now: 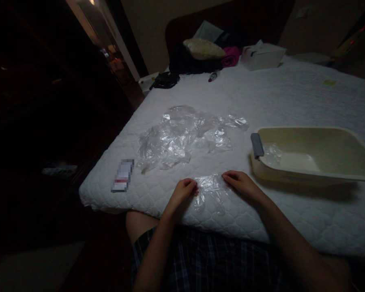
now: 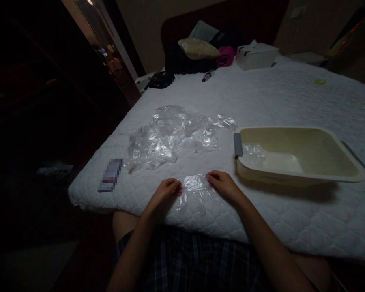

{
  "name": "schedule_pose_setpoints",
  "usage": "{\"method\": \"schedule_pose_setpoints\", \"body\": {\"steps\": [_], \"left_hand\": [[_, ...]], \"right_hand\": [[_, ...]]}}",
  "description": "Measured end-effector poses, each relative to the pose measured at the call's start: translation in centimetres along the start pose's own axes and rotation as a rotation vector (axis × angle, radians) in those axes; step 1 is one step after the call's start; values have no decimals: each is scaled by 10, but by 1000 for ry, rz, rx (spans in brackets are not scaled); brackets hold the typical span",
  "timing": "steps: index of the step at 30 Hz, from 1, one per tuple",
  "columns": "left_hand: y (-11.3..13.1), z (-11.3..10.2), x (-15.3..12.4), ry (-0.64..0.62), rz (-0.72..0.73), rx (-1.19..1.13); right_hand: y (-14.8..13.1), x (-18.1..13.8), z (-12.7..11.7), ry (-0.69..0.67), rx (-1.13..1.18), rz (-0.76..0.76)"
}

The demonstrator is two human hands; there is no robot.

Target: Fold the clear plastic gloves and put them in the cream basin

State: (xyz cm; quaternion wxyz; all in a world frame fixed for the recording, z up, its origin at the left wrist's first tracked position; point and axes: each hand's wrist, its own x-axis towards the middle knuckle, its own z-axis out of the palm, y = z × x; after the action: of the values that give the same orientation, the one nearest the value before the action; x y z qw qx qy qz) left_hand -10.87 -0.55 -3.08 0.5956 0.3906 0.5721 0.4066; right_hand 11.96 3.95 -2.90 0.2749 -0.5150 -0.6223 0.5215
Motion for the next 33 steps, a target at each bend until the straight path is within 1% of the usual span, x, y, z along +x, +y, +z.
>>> {"method": "schedule_pose_setpoints", "body": {"steps": [2, 6, 9, 11, 12, 17, 19, 25, 29, 33], "left_hand": [[5, -1, 2, -1, 14, -26], [16, -9, -2, -25, 36, -74], [20, -19, -5, 36, 26, -2], [21, -25, -5, 89, 24, 63], [20, -28, -4, 92, 20, 89], [12, -30, 0, -4, -65, 149], [11, -29, 3, -10, -95, 139], [12, -31, 7, -94, -144, 101], [5, -29, 9, -56, -138, 90], [-6, -22, 11, 21, -60, 121]], "right_hand": [[-3, 0, -2, 18, 34, 15], [-4, -2, -9, 66, 226, 66], [1, -4, -18, 93, 301, 76], [5, -5, -23, 82, 291, 97], [7, -5, -25, 59, 278, 117], [9, -1, -28, -80, 198, 211], [8, 1, -28, -110, 180, 237], [9, 3, -33, -169, 161, 277], [18, 4, -34, -195, 125, 259], [21, 4, -29, -185, 51, 184]]}}
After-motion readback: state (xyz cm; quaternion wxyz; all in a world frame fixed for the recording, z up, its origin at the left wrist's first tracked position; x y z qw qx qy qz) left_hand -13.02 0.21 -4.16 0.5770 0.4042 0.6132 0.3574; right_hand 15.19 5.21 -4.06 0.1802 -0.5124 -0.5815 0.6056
